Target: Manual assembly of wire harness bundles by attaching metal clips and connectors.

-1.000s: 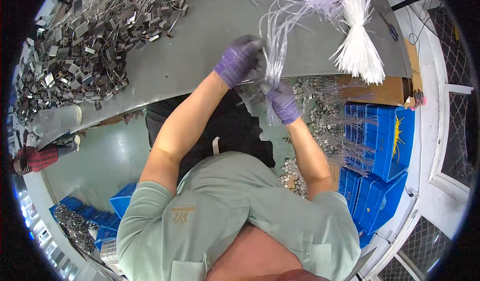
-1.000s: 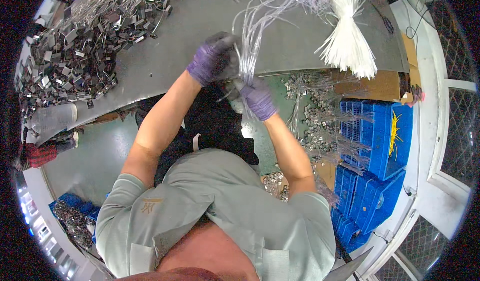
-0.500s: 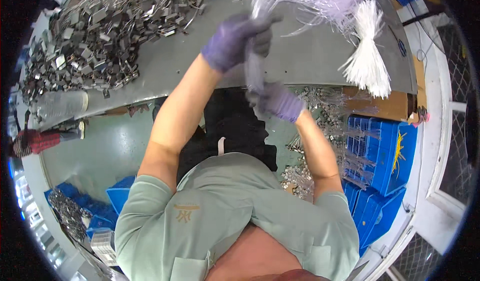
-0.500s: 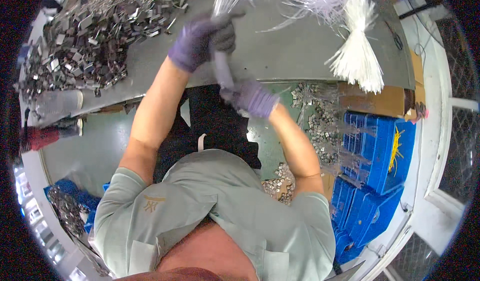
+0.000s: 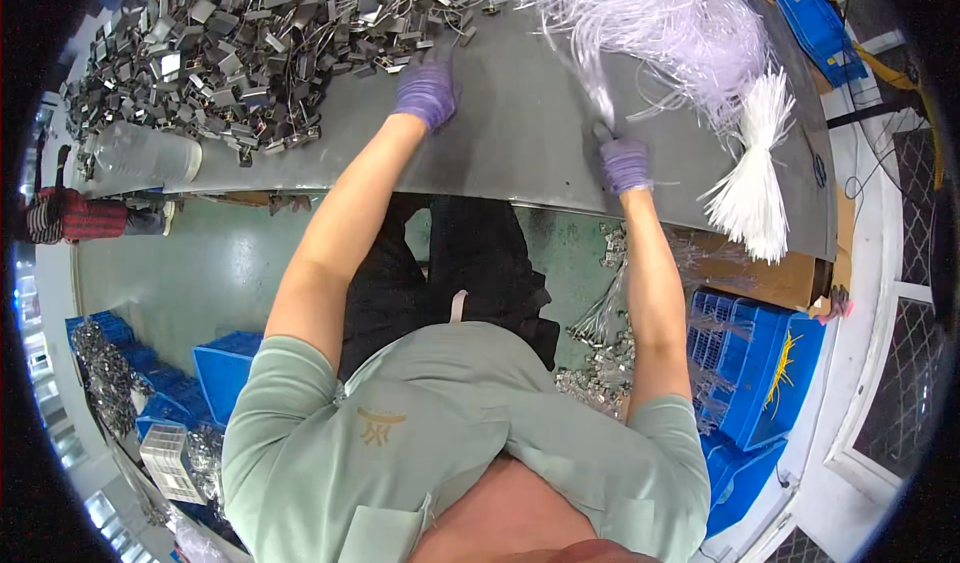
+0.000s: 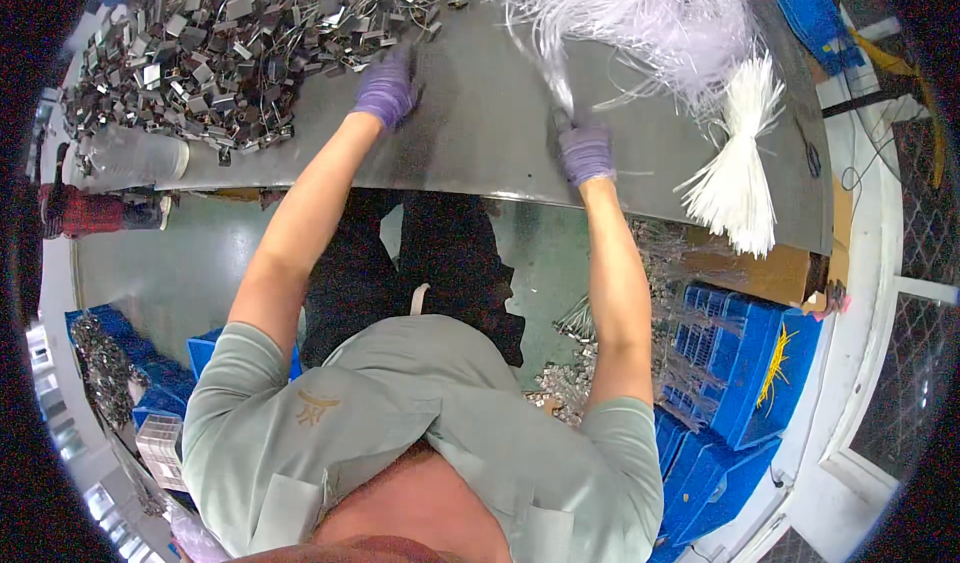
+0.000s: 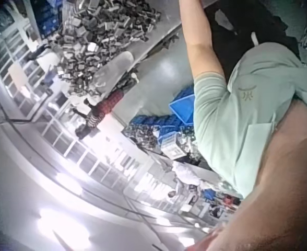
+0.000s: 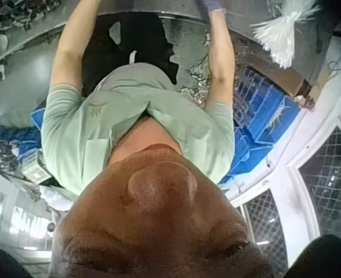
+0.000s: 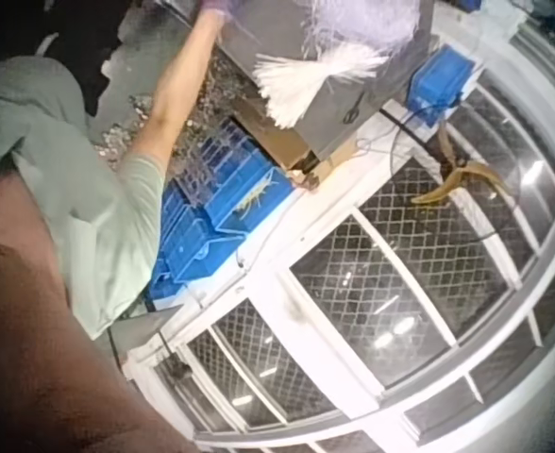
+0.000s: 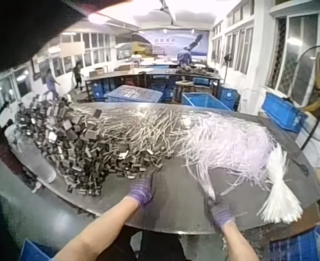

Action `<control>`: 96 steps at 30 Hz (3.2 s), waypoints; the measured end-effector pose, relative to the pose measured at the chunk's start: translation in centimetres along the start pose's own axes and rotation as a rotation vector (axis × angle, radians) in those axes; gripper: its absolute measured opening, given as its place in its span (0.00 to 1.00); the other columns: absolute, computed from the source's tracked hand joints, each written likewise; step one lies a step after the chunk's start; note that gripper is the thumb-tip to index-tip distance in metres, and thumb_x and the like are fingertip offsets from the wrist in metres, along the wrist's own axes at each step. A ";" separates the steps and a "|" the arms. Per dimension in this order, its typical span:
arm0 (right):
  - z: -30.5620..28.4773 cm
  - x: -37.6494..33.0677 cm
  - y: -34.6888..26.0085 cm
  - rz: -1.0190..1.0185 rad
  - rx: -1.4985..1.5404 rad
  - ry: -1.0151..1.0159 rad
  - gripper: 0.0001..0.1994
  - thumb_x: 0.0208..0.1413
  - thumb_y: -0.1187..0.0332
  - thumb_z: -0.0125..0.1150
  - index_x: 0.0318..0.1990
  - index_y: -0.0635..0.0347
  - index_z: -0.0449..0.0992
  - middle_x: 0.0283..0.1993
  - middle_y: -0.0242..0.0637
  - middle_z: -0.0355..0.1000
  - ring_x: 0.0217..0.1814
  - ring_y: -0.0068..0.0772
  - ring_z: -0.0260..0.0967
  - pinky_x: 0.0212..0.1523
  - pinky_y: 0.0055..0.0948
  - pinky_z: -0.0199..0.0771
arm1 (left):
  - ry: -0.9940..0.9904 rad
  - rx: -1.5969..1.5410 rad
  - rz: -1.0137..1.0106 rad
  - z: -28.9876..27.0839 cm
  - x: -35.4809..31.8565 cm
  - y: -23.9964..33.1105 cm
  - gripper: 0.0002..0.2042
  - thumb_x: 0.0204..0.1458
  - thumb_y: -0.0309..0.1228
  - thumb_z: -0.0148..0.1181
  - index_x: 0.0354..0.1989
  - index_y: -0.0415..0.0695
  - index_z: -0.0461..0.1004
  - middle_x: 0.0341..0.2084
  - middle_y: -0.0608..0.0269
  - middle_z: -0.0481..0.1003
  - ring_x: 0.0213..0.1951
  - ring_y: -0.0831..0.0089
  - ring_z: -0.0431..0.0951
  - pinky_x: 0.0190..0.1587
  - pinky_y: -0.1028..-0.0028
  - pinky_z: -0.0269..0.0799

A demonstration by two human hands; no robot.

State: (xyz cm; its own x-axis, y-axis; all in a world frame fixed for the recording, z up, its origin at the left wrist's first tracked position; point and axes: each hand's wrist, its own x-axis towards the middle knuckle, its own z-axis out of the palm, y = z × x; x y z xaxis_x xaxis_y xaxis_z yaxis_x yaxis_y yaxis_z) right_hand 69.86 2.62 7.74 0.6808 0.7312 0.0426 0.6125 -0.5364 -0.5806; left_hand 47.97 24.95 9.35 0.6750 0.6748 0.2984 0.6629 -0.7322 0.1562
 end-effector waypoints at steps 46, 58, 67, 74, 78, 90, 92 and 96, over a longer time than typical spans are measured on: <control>4.7 1.8 -22.9 0.075 1.474 0.038 0.12 0.54 0.71 0.54 0.45 0.67 0.70 0.33 0.43 0.73 0.29 0.40 0.74 0.27 0.36 0.78 | -0.140 -1.240 -0.936 -11.8 -41.8 -12.6 0.15 0.52 0.38 0.57 0.18 0.42 0.68 0.11 0.65 0.68 0.15 0.78 0.67 0.20 0.78 0.62; 5.0 2.9 -21.3 -0.062 1.237 0.259 0.16 0.54 0.64 0.56 0.46 0.66 0.68 0.30 0.41 0.72 0.21 0.30 0.69 0.21 0.28 0.71 | -0.172 -1.228 -0.940 -11.5 -41.0 -11.8 0.15 0.52 0.36 0.57 0.18 0.41 0.67 0.11 0.64 0.68 0.15 0.78 0.67 0.20 0.77 0.63; 5.5 0.7 -20.8 0.000 1.252 -0.108 0.16 0.54 0.64 0.57 0.46 0.64 0.66 0.29 0.43 0.73 0.29 0.38 0.75 0.21 0.29 0.75 | -0.156 -1.297 -0.850 -11.9 -38.4 -10.2 0.16 0.52 0.37 0.54 0.17 0.41 0.65 0.10 0.65 0.64 0.14 0.76 0.63 0.19 0.76 0.60; 6.8 -2.2 -20.3 0.080 1.615 -0.367 0.15 0.54 0.63 0.57 0.42 0.63 0.66 0.37 0.50 0.73 0.32 0.45 0.75 0.28 0.39 0.77 | -0.079 -1.611 -0.809 -11.5 -32.0 -6.8 0.18 0.54 0.40 0.51 0.16 0.44 0.61 0.09 0.66 0.59 0.14 0.73 0.63 0.20 0.74 0.61; 4.4 -1.5 -19.8 0.070 1.507 -0.253 0.14 0.52 0.64 0.59 0.40 0.63 0.68 0.34 0.49 0.73 0.31 0.43 0.75 0.25 0.31 0.76 | -0.115 -1.532 -0.821 -11.3 -30.4 -6.9 0.18 0.55 0.42 0.51 0.19 0.43 0.64 0.11 0.64 0.62 0.16 0.71 0.65 0.21 0.74 0.61; -1.4 3.3 -17.5 -0.277 0.692 -0.169 0.14 0.53 0.64 0.58 0.37 0.69 0.71 0.32 0.45 0.75 0.25 0.31 0.74 0.22 0.23 0.70 | -0.384 -1.039 -0.572 -6.2 -24.5 -5.1 0.15 0.55 0.41 0.52 0.35 0.38 0.72 0.19 0.57 0.71 0.21 0.69 0.70 0.25 0.71 0.67; 2.3 4.7 -15.7 -0.309 0.326 -0.102 0.13 0.54 0.61 0.54 0.36 0.65 0.73 0.33 0.44 0.75 0.28 0.33 0.73 0.28 0.27 0.70 | -0.622 -1.080 -0.773 -5.7 -24.0 -4.8 0.18 0.54 0.43 0.53 0.39 0.38 0.73 0.22 0.59 0.73 0.26 0.70 0.71 0.30 0.71 0.71; 7.5 4.6 -12.5 -0.431 -0.127 -0.029 0.16 0.57 0.59 0.41 0.37 0.56 0.76 0.35 0.44 0.74 0.36 0.45 0.70 0.41 0.39 0.68 | -0.496 -1.278 -0.823 -4.9 -23.6 -4.3 0.16 0.56 0.43 0.51 0.29 0.39 0.70 0.12 0.64 0.65 0.09 0.75 0.63 0.13 0.74 0.59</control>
State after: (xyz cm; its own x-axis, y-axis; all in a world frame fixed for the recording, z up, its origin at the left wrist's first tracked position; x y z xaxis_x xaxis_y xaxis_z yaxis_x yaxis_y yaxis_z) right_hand 62.35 15.84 9.07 0.3419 0.9100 0.2347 0.8835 -0.2262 -0.4102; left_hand 27.59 11.73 6.22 0.4896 0.6820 -0.5433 0.3606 0.4090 0.8383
